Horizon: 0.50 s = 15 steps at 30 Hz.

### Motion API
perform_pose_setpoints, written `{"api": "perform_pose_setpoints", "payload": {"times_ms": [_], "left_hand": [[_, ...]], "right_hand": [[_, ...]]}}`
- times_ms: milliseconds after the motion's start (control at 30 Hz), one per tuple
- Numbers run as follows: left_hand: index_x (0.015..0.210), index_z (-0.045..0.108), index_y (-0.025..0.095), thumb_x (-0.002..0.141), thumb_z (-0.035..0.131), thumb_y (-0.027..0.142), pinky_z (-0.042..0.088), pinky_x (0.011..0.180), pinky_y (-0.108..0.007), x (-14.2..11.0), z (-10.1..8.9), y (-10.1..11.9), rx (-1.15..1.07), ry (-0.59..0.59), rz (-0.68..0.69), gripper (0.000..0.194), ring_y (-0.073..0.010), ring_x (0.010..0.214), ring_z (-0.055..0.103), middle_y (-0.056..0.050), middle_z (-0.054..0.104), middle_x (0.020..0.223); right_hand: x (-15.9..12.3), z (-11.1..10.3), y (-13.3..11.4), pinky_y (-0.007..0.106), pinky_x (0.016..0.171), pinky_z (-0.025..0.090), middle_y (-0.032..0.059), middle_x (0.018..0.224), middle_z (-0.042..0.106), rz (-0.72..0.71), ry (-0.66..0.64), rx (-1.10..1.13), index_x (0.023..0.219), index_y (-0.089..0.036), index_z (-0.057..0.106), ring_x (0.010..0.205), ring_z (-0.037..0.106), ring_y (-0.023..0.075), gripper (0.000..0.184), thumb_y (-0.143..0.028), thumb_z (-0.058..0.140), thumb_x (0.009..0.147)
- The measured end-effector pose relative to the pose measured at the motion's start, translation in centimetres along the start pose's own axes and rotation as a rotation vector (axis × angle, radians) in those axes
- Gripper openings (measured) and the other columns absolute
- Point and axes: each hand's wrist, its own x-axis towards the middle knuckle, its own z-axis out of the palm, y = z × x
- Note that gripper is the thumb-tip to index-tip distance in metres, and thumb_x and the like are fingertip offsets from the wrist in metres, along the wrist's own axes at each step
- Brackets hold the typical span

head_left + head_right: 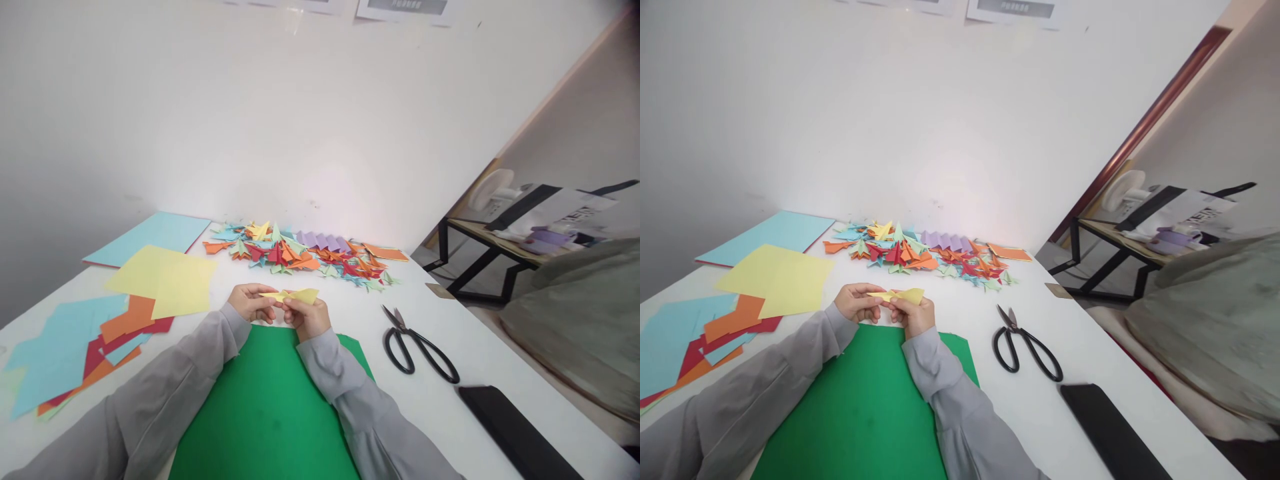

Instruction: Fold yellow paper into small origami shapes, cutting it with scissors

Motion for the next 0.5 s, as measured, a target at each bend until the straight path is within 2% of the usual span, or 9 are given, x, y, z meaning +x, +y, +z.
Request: {"api": "perform_pose_setpoints", "payload": {"times_ms": [233,500], "left_hand": [[0.071,0.061,0.007,0.042,0.077,0.02,0.047,0.038,-0.024,0.2,-0.2,0.16,0.015,0.04,-0.025,0.036,-0.0141,0.037,0.056,-0.008,0.065,0.054],[0.077,0.061,0.007,0.043,0.076,0.019,0.048,0.039,-0.027,0.34,-0.15,0.12,-0.007,0.007,-0.061,0.039,-0.017,0.041,0.058,-0.01,0.066,0.059]], "right_hand": [[-0.16,-0.13,0.52,0.02,0.035,0.039,-0.0007,0.049,0.062,-0.076,-0.069,-0.051,0.075,-0.012,0.063,0.035,0.048,0.008,0.028,-0.017,0.071,0.048],[-0.03,-0.06,0.13,0.018,0.033,0.036,-0.0025,0.042,0.057,-0.02,-0.025,0.007,0.068,-0.011,0.063,0.032,0.044,0.0066,0.022,-0.013,0.069,0.047]]}}
